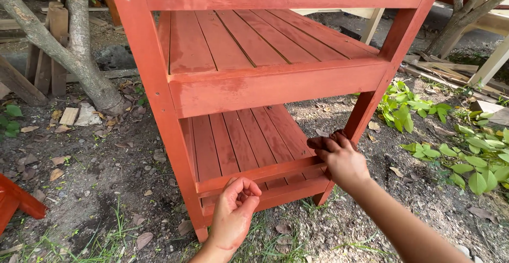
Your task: The person wipes a red wooden shelving unit with a brown cloth, moving methodically from the top shelf down to the lower shelves and side panels. The person uses the cloth to rub the surfaces, occasionally adjusting the cloth in hand.
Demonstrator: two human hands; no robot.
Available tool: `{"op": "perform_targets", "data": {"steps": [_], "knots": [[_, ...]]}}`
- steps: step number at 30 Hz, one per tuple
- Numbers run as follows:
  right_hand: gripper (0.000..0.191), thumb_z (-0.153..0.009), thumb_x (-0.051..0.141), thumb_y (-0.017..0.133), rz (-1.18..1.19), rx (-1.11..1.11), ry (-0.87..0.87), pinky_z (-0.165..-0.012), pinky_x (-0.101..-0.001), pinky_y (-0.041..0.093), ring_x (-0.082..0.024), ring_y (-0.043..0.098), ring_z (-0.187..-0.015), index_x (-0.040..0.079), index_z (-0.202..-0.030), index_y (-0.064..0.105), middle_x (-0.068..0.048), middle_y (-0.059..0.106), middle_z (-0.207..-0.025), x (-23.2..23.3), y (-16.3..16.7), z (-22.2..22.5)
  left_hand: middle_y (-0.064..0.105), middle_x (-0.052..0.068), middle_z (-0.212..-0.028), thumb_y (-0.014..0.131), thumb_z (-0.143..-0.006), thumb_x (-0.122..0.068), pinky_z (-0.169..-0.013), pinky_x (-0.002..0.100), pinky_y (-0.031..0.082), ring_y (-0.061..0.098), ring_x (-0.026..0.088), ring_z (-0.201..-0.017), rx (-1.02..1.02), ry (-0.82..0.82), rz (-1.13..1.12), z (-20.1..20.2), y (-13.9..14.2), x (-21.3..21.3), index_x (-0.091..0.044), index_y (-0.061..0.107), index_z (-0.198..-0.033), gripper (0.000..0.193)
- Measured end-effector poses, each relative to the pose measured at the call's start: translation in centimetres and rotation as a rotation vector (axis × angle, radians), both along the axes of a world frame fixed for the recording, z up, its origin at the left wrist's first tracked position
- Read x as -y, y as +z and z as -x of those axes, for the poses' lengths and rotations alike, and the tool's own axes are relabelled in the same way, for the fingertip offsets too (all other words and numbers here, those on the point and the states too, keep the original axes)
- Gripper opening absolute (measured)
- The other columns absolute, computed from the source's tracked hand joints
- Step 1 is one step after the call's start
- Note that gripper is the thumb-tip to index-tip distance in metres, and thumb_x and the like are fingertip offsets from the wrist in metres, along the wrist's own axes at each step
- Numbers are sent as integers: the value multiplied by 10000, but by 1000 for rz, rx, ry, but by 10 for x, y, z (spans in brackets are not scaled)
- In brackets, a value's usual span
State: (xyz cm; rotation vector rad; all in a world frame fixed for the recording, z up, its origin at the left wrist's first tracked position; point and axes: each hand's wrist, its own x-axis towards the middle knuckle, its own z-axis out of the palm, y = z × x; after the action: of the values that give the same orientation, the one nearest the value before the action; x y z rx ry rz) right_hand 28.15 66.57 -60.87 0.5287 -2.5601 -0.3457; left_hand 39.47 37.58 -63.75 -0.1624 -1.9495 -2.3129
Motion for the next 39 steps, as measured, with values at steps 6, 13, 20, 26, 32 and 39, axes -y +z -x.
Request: {"op": "perform_targets", "data": {"steps": [6,13,20,26,32,39], "knots": [[433,-829,187,631,-151,-425,11,-840,-503,612,-325,563,-1274,388,-1201,723,61,585,-1391,-14,58,3,522,-13,-889,651,-829,45,-701,239,417,460,81,-769,-76,13,9,1,2,5,-38,641,-845,85],[391,-852,180,663,-295,-455,2,-793,-463,609,-312,550,-1352,270,-1222,747,8,574,-1455,-12,50,0,507,-28,-825,651,-841,37,-638,241,380,423,74,-716,7,-29,-58,5,0,16,-41,645,-862,81],[583,-663,139,786,194,59,-54,-933,-399,564,-312,527,-1329,290,-1226,750,54,570,-1425,4,2,-15,519,-43,-813,654,-838,45,-628,228,381,424,64,-696,32,-22,-77,-6,0,22,-33,643,-872,85],[581,-696,2,728,1061,427,85,-1033,-364,521,-280,659,-1222,240,-1227,739,33,651,-1395,-21,3,-35,525,-19,-794,653,-840,43,-616,230,381,425,65,-686,26,-25,-41,-8,5,17,-34,652,-869,83],[594,-664,-60,715,741,-67,275,-1016,-396,532,-316,630,-1169,241,-1174,761,-8,672,-1318,-44,61,-51,494,-30,-806,658,-823,41,-600,236,359,418,70,-686,72,-63,-53,-9,13,3,-41,651,-874,97],[493,-790,126,794,356,-525,1,-812,-437,588,-390,559,-1221,323,-1240,758,-78,588,-1382,-30,125,-36,516,-24,-803,668,-837,23,-629,239,394,430,75,-700,18,-40,-2,-11,21,4,-44,654,-860,72]]}}
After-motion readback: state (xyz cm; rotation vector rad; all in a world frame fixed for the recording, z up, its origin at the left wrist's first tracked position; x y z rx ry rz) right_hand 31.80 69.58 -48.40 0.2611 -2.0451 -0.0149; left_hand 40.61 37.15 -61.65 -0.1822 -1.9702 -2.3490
